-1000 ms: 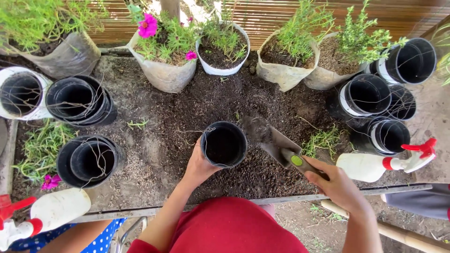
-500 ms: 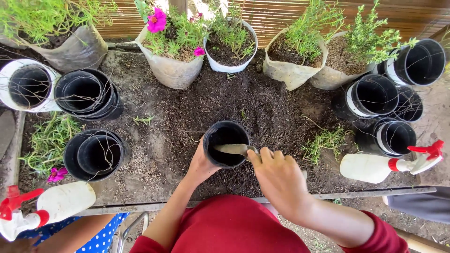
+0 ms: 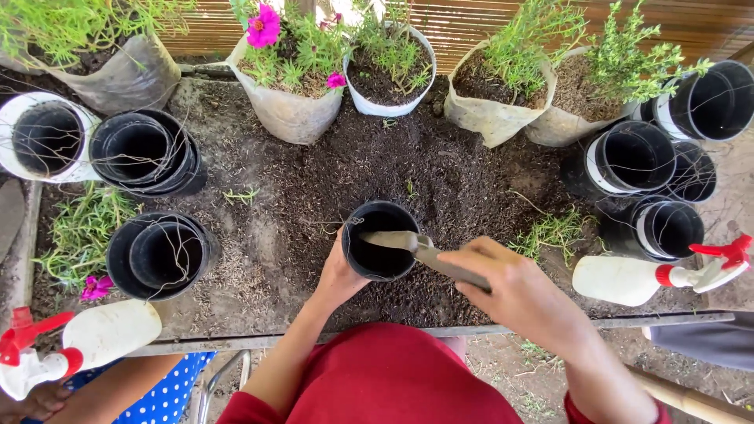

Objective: Filling a small plastic pot with soil using a hand trowel on a gardening workbench.

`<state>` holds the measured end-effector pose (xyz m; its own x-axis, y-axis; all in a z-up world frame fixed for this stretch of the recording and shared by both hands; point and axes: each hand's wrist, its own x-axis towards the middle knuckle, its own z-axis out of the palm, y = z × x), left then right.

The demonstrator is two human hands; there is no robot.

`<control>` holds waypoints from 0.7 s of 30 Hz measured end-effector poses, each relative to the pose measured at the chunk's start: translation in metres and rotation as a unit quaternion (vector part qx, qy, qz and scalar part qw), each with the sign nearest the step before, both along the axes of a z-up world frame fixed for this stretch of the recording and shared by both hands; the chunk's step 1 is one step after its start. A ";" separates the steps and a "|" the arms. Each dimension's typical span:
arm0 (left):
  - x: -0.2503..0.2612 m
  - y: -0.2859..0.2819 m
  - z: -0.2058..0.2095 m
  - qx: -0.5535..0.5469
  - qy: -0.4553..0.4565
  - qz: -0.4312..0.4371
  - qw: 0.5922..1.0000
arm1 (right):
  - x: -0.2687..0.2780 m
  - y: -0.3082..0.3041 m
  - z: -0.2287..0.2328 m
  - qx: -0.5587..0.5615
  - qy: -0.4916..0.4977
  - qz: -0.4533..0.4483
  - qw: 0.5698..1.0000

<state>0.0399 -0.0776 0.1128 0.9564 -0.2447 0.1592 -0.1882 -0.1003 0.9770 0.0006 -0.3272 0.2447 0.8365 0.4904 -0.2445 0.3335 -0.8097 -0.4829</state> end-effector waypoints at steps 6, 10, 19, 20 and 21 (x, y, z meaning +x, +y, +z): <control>-0.002 -0.007 -0.032 0.071 -0.237 0.064 0.967 | -0.010 0.010 -0.058 0.370 -0.087 -0.183 0.907; -0.005 0.014 -0.040 0.098 -0.188 0.024 0.977 | -0.022 0.029 -0.079 0.367 -0.185 -0.121 0.904; -0.005 0.006 -0.051 -0.062 -0.016 -0.001 0.998 | -0.013 0.035 -0.133 0.462 -0.330 -0.109 0.816; -0.008 0.005 -0.065 -0.063 -0.017 -0.001 0.998 | -0.019 0.030 -0.113 0.462 -0.331 -0.108 0.816; -0.011 0.006 -0.078 -0.038 -0.018 0.000 0.999 | -0.025 0.026 -0.094 0.441 -0.291 -0.136 0.838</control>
